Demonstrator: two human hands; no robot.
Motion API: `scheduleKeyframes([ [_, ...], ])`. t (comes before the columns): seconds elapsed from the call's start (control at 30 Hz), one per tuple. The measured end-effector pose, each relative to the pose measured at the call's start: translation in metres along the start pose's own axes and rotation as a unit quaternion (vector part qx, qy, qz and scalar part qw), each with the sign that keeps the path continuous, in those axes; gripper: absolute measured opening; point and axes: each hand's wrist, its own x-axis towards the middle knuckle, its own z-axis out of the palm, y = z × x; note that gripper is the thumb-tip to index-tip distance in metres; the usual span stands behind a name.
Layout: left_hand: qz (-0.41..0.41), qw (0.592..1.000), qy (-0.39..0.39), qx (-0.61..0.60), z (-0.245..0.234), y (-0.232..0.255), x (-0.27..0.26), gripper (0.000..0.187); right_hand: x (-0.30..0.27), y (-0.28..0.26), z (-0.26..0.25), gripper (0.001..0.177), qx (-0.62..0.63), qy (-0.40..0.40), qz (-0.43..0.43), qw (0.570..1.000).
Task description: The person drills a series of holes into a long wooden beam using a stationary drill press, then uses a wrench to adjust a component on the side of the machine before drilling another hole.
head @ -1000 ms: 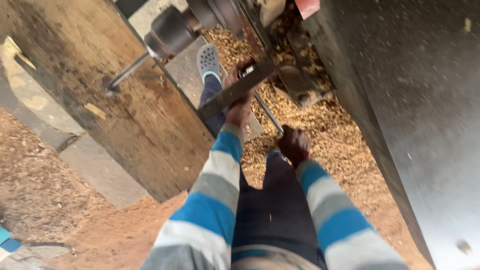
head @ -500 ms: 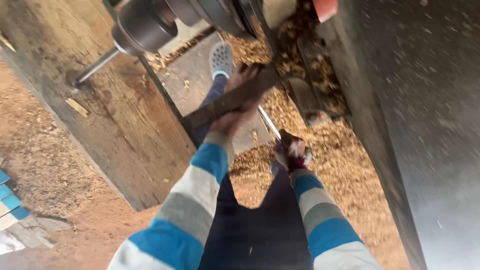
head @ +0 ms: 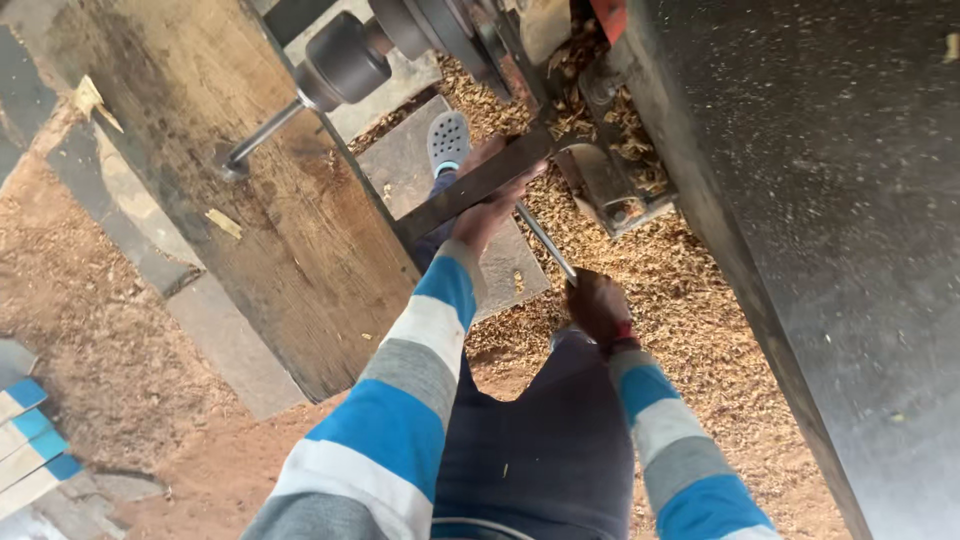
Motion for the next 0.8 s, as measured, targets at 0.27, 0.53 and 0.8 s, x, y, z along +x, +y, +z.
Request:
scheduleKeyframes([
  [0.27, 0.111, 0.936, 0.111, 0.314, -0.038, 0.027, 0.006, 0.051, -0.065, -0.068, -0.034, 0.014, 0.048, -0.127, 0.054, 0.989],
  [0.53, 0.289, 0.675, -0.015, 0.679, 0.015, -0.029, -0.027, 0.031, -0.11, -0.19, -0.142, 0.015, -0.014, -0.076, 0.084, 0.993],
  [0.8, 0.234, 0.751, 0.034, 0.616, 0.034, -0.04, -0.007, 0.031, -0.109, -0.208, -0.155, 0.017, -0.012, -0.096, 0.101, 0.99],
])
